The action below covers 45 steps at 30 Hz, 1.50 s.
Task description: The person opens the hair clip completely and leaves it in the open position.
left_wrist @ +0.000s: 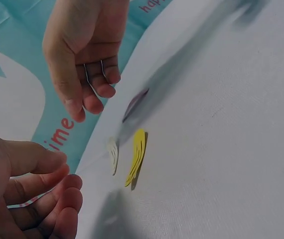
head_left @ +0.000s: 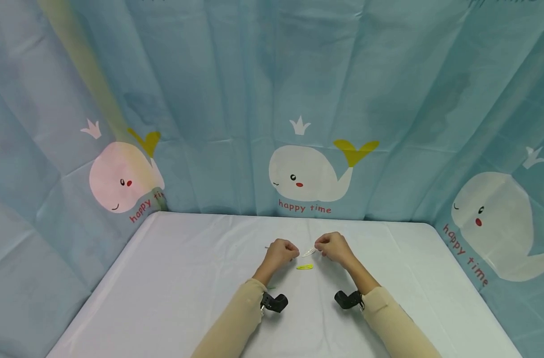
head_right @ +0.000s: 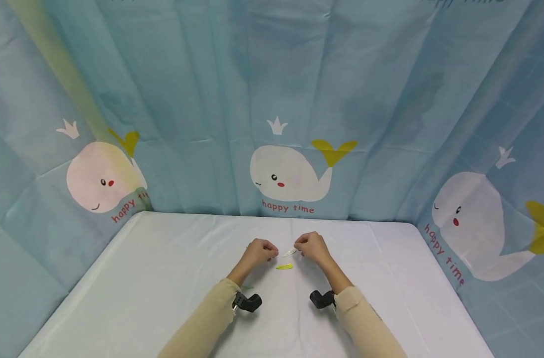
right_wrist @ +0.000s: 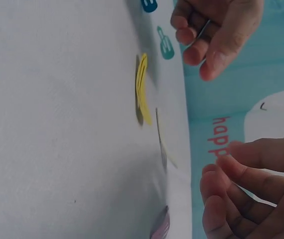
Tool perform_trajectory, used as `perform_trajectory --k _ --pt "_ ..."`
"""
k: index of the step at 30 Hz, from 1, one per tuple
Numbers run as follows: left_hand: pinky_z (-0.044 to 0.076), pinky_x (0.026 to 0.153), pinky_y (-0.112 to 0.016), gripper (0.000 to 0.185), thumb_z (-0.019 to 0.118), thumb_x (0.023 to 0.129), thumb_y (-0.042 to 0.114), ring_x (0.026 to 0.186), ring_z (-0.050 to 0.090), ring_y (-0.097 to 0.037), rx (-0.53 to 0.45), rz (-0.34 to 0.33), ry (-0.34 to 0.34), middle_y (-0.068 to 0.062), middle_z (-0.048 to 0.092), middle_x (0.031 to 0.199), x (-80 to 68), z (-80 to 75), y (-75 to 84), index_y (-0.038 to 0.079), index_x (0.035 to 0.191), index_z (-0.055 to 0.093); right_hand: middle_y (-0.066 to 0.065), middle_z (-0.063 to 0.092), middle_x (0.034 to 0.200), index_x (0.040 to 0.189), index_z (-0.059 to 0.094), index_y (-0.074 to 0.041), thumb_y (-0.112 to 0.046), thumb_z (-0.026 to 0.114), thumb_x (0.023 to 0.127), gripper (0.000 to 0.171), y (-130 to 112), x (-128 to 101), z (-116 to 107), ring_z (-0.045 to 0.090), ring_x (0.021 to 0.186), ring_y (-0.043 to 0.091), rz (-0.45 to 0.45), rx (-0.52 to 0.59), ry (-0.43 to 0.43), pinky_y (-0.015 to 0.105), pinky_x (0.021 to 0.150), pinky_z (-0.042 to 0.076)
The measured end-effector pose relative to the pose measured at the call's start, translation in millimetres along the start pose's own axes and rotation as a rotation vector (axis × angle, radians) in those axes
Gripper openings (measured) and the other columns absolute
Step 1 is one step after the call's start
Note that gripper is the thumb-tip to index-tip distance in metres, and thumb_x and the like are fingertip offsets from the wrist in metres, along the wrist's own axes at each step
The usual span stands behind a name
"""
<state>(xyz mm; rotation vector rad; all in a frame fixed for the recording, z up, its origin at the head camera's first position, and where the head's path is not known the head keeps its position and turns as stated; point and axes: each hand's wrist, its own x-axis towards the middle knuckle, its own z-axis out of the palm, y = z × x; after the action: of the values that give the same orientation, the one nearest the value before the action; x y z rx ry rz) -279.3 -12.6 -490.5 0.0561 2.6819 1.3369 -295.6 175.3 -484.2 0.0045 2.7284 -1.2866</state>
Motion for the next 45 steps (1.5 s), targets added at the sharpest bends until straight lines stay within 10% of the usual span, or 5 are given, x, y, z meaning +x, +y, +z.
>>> perform_trajectory --k 25,45 --pt "0.045 0.057 -0.025 0.006 0.071 0.08 0.006 0.062 0.056 -0.013 0.276 0.008 0.084 -0.003 0.067 0.069 12.9 33.9 8.8 0.006 0.073 0.072 0.004 0.064 0.066 0.079 0.072 -0.001 -0.005 0.069 0.084 0.007 5.3 18.8 17.6 0.052 0.055 0.01 0.008 -0.12 -0.008 0.022 0.051 0.04" --pt "0.042 0.054 -0.022 0.012 0.071 0.079 0.003 0.059 0.053 -0.012 0.26 0.024 0.09 -0.001 0.064 0.063 14.6 32.6 6.7 0.007 0.067 0.07 0.003 0.064 0.061 0.074 0.073 0.0 0.001 0.069 0.081 0.008 6.8 19.3 20.7 0.054 0.051 0.009 0.081 -0.067 -0.038 0.021 0.048 0.044"
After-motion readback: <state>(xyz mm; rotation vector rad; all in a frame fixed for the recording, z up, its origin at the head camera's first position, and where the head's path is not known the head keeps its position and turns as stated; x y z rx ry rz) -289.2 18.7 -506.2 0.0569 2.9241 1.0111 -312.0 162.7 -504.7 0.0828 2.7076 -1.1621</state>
